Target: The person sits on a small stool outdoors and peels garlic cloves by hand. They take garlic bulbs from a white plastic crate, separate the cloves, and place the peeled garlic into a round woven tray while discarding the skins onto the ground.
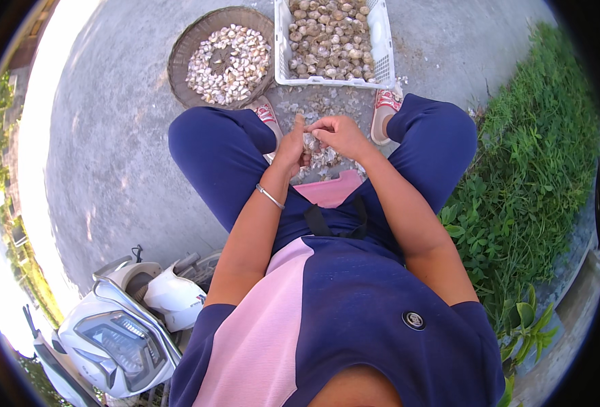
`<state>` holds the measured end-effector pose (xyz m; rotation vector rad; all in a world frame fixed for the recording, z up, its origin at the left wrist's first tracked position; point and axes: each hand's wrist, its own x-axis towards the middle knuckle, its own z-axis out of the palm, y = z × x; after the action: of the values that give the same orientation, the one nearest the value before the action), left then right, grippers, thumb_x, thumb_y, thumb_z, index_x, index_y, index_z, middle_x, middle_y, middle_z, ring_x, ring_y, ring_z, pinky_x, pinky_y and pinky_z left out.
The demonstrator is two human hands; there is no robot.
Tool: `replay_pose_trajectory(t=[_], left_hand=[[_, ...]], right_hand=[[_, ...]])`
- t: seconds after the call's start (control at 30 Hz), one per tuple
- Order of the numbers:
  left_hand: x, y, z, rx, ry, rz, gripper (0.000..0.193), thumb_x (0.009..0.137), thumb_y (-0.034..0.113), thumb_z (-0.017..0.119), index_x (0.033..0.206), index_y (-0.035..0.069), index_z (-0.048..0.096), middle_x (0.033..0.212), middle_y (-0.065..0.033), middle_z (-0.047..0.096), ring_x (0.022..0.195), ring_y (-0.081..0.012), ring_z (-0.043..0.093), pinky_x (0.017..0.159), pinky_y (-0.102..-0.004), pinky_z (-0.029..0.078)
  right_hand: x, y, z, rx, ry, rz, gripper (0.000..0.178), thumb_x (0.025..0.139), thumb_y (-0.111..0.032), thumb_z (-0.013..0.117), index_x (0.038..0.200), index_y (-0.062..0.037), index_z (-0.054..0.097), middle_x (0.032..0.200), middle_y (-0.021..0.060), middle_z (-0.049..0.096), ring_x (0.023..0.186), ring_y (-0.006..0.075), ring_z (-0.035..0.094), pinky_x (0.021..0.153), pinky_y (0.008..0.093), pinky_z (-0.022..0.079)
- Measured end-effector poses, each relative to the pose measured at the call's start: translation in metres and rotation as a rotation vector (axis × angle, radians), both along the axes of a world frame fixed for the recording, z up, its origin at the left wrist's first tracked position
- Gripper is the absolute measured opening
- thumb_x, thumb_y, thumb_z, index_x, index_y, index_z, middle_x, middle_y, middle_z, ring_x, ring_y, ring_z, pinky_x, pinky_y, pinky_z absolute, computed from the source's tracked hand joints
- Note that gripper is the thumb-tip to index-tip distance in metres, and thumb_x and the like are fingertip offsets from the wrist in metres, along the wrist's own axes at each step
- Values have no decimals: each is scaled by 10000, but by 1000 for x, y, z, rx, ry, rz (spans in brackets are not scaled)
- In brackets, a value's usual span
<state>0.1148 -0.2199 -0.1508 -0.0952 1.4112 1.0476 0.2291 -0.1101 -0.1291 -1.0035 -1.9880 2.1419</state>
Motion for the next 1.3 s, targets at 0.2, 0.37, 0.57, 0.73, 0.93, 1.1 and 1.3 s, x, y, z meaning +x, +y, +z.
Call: replay_pose_trajectory(t=[0.2,0.37,0.57,0.73,0.93,1.1,1.3], left_hand=[[1,-1,3,1,13,-4,709,880,689,324,1154,74,544,589,-41,537,394,-100,389,388,-254,333],[2,-2,2,-22,75,-36,715,885,678,327,1190,67,539,577,-42,532,388,-101,387,384,-258,331],[2,0,-2,-46,90,14,715,891,664,338,1195,50,540,561,-46,517,376,-104,390,367,-255,317],[3,-2,-5,-44,108,-3,704,892,660,343,1192,55,541,553,-43,511,374,-106,385,374,-266,321],[5,1,5,-47,111,-38,699,890,664,347,1226,76,517,606,-73,569,377,-98,378,383,-258,317],[3,-1,4,-36,114,-33,667,895,650,353,1206,85,523,596,-72,570,382,-105,387,376,-264,316],[1,-2,-6,-40,58,-15,661,904,645,325,1204,86,514,622,-77,577,385,-115,394,371,-269,313]], right_hand=[[1,-8,11,336,14,38,89,785,-91,618,809,-10,647,718,79,638,637,134,622,594,275,486],[1,-6,3,471,-61,75,86,759,-90,639,797,-13,637,701,85,625,644,154,624,597,289,489],[1,-9,-2,228,5,-16,114,746,-103,649,780,1,616,708,107,627,634,182,621,608,309,495],[1,-9,-7,496,-12,100,112,741,-106,640,756,0,605,708,113,628,637,192,634,612,320,502],[1,-4,-20,592,-215,5,102,713,-91,607,768,-9,631,738,152,630,685,262,636,643,362,499],[2,3,-21,520,-150,110,188,716,-85,586,861,-19,685,783,177,654,716,302,639,677,370,506],[0,-5,-1,289,-28,62,197,759,-106,622,930,-29,683,751,116,662,676,180,629,641,297,496]])
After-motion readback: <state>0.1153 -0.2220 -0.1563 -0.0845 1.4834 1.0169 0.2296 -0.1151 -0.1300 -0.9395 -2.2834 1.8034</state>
